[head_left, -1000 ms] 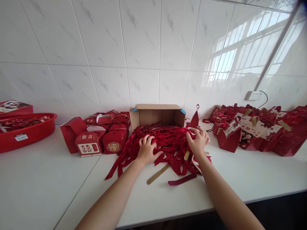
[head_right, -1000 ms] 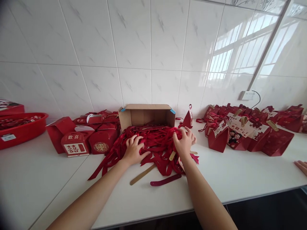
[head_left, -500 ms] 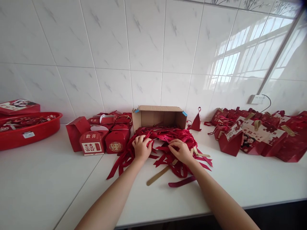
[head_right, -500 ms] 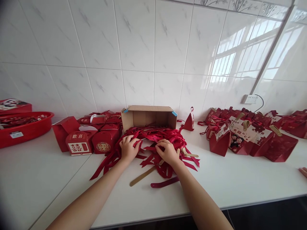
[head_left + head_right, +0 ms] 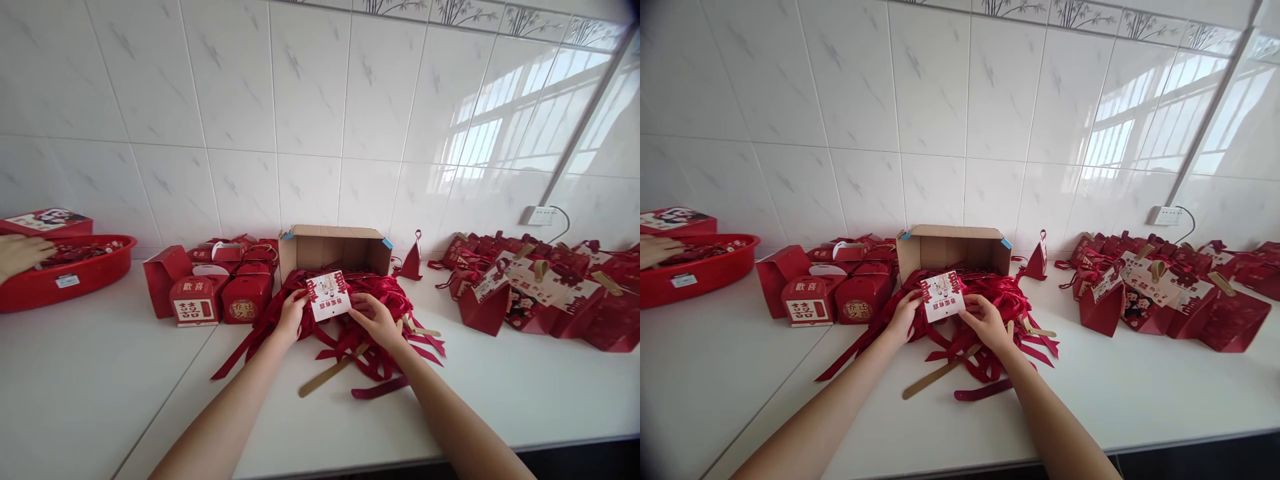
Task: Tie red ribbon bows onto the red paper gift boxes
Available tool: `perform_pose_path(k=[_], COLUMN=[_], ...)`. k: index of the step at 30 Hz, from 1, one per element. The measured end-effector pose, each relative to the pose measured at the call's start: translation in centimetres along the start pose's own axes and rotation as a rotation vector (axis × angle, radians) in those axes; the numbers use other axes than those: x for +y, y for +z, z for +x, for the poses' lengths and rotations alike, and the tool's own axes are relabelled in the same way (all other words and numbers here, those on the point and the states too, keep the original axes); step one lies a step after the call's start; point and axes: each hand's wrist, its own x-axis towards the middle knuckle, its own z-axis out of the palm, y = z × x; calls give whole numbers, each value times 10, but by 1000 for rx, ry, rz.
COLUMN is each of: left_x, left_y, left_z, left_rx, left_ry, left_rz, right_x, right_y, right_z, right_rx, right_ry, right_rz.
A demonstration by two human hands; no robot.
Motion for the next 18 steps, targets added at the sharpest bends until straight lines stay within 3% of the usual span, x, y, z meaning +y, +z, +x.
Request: perform_pose_path(k=[3,7,11,13,15,16,18], left_x=[4,13,36,55,76,87,108], left_y=[3,6,9,8,-2,-12,-45], left_z=[-6,-16,-30,-32,-26,-19,1], left_rx=[-63,-87,-79,-62,40,124,341], left_ry=[-13,92,317,565,837,907,907], left_rz=[19,148,337,584,901,1004,1130], right_x=[-8,-7,1,2,1,0,0], right_y=[4,2,-6,-11,-16,-18,-21], right_z=[-2,-1,1,2,4,5,8], right_rx=[-79,-60,123,211,266,279,308], right_ry=[99,95,105,170,215,224,227], right_rz=[183,158,358,530,706,789,932])
